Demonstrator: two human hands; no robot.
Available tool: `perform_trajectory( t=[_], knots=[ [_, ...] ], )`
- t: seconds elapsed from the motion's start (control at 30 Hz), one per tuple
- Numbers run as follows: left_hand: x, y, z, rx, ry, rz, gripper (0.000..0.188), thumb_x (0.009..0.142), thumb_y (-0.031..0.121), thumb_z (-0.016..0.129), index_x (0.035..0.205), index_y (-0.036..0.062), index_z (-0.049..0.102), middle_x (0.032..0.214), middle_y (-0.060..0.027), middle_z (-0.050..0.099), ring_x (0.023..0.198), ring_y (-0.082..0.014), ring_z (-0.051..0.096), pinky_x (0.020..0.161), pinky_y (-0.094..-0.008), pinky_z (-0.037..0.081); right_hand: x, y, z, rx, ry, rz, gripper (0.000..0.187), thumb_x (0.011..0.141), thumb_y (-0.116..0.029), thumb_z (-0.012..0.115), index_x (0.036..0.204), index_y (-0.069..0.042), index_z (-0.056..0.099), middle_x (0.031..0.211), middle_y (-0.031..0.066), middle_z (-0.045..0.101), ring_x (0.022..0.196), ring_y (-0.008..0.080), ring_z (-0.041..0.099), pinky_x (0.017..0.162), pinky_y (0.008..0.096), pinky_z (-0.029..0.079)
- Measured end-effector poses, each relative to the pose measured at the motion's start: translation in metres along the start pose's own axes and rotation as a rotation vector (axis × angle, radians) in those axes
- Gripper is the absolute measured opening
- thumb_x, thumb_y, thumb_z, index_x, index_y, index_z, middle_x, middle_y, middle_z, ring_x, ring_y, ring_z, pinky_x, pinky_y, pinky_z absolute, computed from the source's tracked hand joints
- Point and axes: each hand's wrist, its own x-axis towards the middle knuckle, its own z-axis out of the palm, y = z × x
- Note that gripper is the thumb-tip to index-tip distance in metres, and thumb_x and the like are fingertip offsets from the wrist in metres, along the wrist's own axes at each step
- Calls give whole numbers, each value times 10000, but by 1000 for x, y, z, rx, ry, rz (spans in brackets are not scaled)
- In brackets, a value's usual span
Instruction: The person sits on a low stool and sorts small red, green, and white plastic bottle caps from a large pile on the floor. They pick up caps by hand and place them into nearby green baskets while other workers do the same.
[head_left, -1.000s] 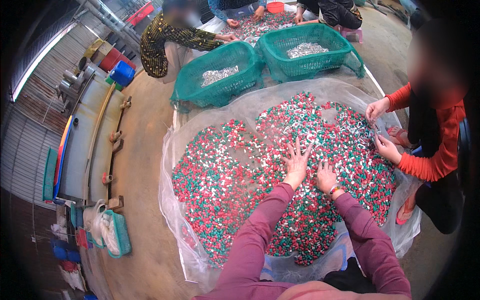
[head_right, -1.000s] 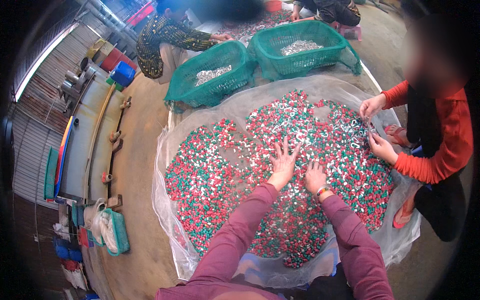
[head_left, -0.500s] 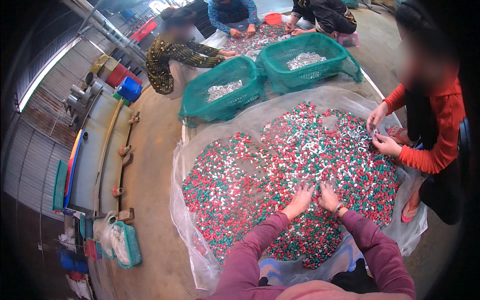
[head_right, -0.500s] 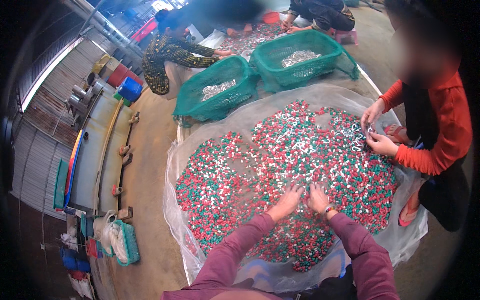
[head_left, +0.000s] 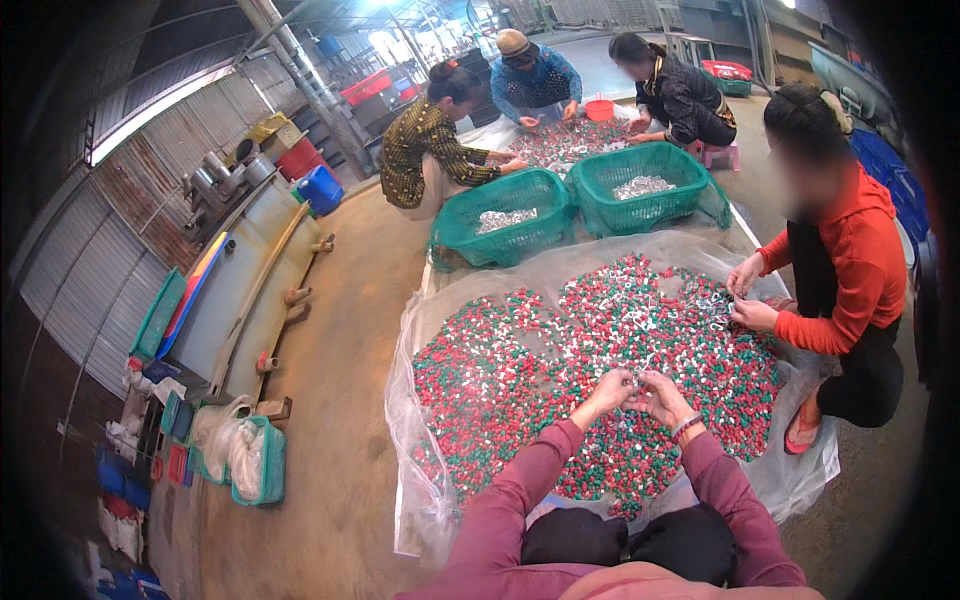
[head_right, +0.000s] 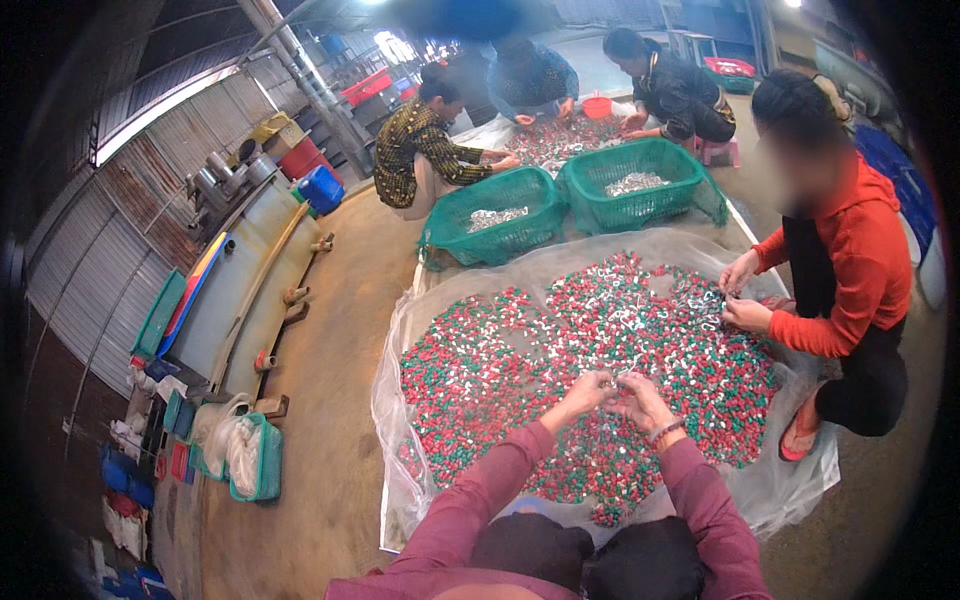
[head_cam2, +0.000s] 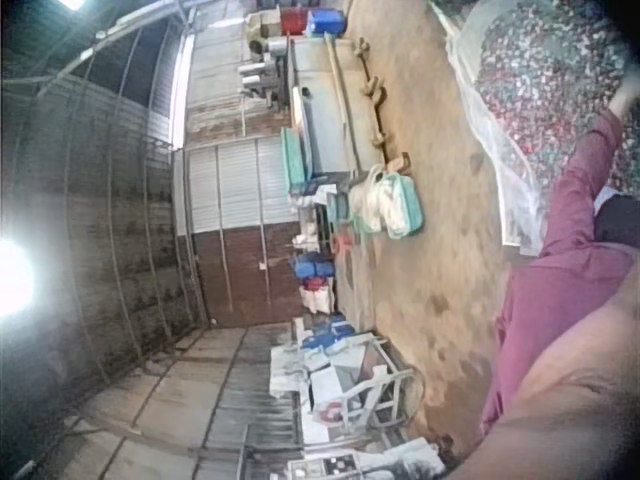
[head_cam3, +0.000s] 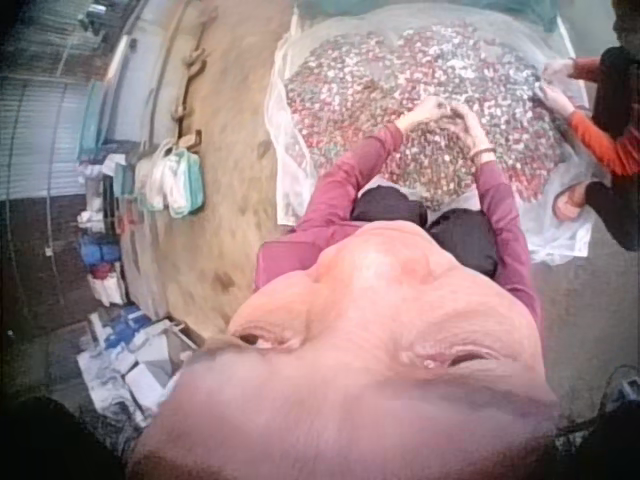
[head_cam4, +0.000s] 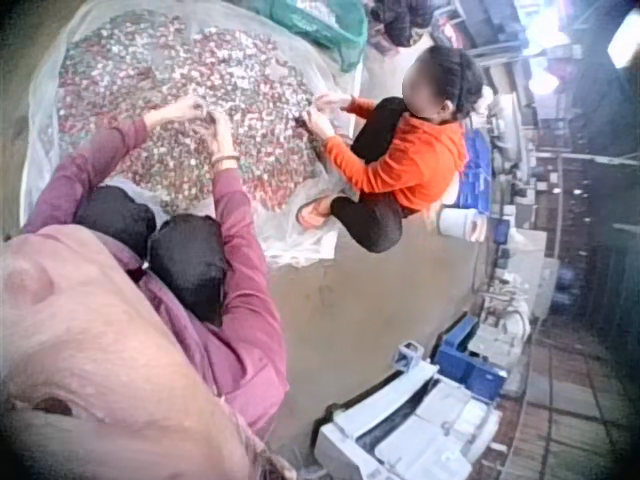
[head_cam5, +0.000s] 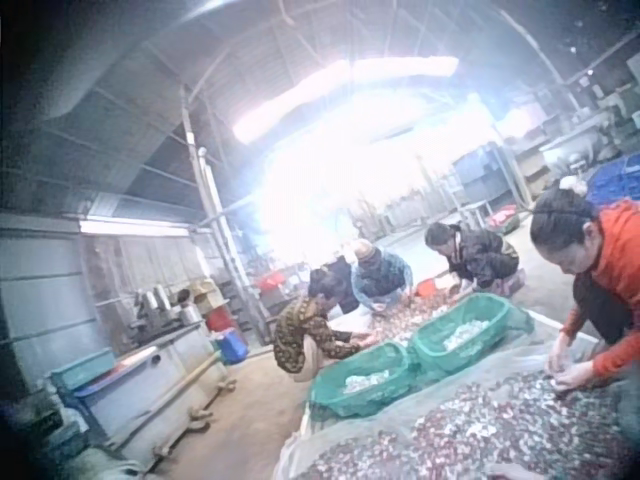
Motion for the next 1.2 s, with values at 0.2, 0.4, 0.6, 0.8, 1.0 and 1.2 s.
perform_trajectory(
  t=[0.2, 0.4, 0.6, 0.8, 1.0, 1.2],
  knots=[
    [-7, 49, -15, -192, 100, 41, 251, 938, 200, 561, 1036, -27, 605, 881, -83, 649, 684, -145, 641, 549, -292, 558, 12, -5, -2, 127, 98, -56, 168, 941, -83, 442, 1045, 26, 518, 1073, 160, 523, 912, 294, 565, 815, 583, 540],
    [-17, 95, -31, -14, 40, 32, 197, 891, 117, 586, 1021, -24, 628, 851, -87, 643, 744, -177, 670, 582, -315, 572, -3, -19, 22, 186, -100, -19, 357, 1013, -267, 369, 1264, -22, 434, 1243, 191, 469, 1072, 368, 532, 913, 561, 498],
    [-20, 119, -34, 539, 201, 217, 470, 830, 467, 668, 890, 1, 693, 785, -223, 660, 751, -323, 673, 709, -462, 510, -29, -38, 44, 81, -120, -110, 317, 978, -209, 416, 1173, 36, 469, 1270, 252, 450, 1152, 464, 493, 963, 562, 476],
    [18, 71, -48, 729, 1, 123, 493, 831, 464, 672, 900, -23, 695, 734, -196, 660, 612, -253, 671, 549, -389, 535, -23, -59, 19, 3, -150, 50, 376, 981, -197, 470, 1304, -10, 436, 1276, 173, 511, 1073, 372, 579, 947, 512, 497],
    [43, -5, -49, 536, -305, -441, 372, 802, 221, 734, 1050, -46, 660, 863, -146, 710, 701, -231, 706, 615, -382, 569, 2, -41, -22, -156, 129, 89, 540, 964, -28, 444, 1460, -22, 231, 1384, 175, 430, 1115, 330, 578, 984, 484, 492],
    [34, -34, -49, 156, -467, -466, 400, 900, 11, 567, 1282, -44, 464, 923, -221, 680, 621, -257, 696, 468, -332, 589, 15, -21, -54, -500, 36, 198, 508, 917, -179, 584, 1389, -77, 425, 1268, 72, 577, 1045, 232, 583, 827, 426, 536]
  ],
)
